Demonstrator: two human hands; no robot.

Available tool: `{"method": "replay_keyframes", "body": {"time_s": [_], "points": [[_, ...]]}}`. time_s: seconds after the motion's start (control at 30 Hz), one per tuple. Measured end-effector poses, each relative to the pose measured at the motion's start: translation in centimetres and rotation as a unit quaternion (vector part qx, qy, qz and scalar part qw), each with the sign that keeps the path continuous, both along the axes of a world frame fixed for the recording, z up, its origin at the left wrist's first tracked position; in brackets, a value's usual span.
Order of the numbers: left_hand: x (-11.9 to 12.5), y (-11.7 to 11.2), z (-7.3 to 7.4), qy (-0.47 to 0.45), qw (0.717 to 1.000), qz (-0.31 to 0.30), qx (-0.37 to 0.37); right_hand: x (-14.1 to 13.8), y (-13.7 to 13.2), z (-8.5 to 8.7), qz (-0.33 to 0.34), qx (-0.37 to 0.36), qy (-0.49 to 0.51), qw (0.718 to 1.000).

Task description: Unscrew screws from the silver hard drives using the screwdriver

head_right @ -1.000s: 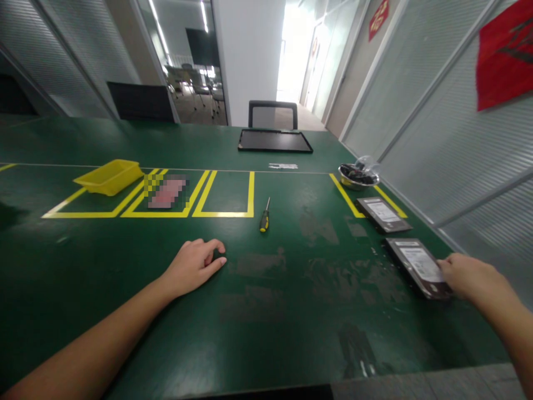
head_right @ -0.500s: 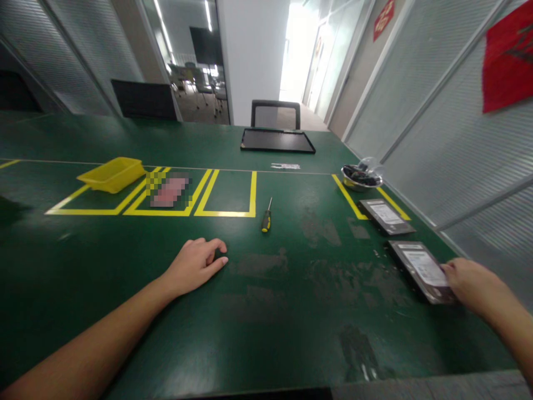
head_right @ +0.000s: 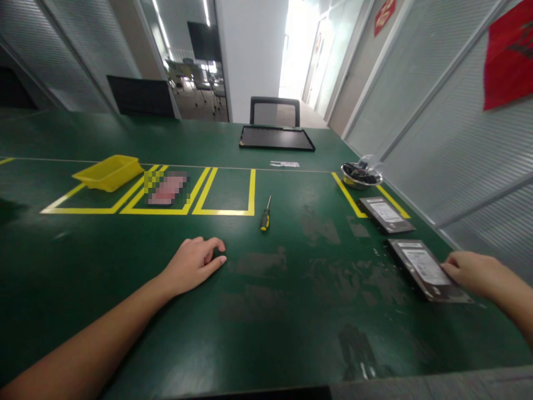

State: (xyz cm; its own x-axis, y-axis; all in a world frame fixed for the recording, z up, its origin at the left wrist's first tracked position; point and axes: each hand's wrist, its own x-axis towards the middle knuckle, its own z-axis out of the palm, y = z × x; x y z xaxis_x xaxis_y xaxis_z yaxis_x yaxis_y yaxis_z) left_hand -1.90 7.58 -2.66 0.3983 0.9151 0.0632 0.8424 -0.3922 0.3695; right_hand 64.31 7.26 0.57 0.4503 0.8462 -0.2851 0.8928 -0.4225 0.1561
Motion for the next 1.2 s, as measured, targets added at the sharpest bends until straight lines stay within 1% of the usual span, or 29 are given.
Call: {"method": "replay_keyframes", "body": {"time_s": [0.17, 0.33, 0.4, 0.47, 0.57, 0.7, 0.77, 0.87, 1.07, 1.13, 1.2], "points": [[-0.1, 0.0, -0.1, -0.002, 1.000, -0.001, 0.001, -0.4, -0.8, -0.7, 0.034, 0.014, 0.009, 0.999], [-0.2, -0.1, -0.3, 0.001, 1.000, -0.001, 0.004, -0.6, -1.4, -0.5, 0.080, 0.030, 0.034, 0.996], [-0.2, -0.1, -0.2, 0.003, 1.000, -0.001, 0.003, -0.6, -1.5, -0.5, 0.086, 0.028, 0.040, 0.995], [-0.2, -0.1, -0.2, 0.003, 1.000, -0.001, 0.001, -0.5, -1.5, -0.4, 0.073, 0.026, 0.033, 0.996], [-0.2, 0.0, -0.2, 0.003, 1.000, -0.002, 0.000, -0.3, -1.1, -0.5, 0.029, 0.015, 0.008, 0.999], [-0.2, 0.1, -0.2, 0.007, 1.000, -0.002, 0.000, -0.1, 0.1, -0.3, -0.013, -0.029, -0.001, 0.999], [-0.1, 0.1, -0.2, 0.009, 1.000, 0.000, -0.003, -0.2, 0.7, -0.1, -0.013, -0.045, -0.007, 0.999], [0.0, 0.0, -0.1, 0.010, 1.000, 0.001, -0.006, -0.7, 1.3, 0.0, 0.000, -0.047, -0.021, 0.999], [0.0, -0.1, 0.1, 0.010, 1.000, -0.001, -0.003, -1.1, 0.7, 0.2, 0.015, -0.044, 0.007, 0.999], [-0.1, -0.1, 0.1, 0.011, 1.000, -0.001, -0.002, -0.7, 0.4, 0.0, 0.013, -0.032, 0.019, 0.999], [-0.1, -0.1, 0.1, 0.012, 1.000, -0.001, -0.003, 0.0, 0.1, -0.5, 0.020, 0.005, 0.019, 1.000]]}}
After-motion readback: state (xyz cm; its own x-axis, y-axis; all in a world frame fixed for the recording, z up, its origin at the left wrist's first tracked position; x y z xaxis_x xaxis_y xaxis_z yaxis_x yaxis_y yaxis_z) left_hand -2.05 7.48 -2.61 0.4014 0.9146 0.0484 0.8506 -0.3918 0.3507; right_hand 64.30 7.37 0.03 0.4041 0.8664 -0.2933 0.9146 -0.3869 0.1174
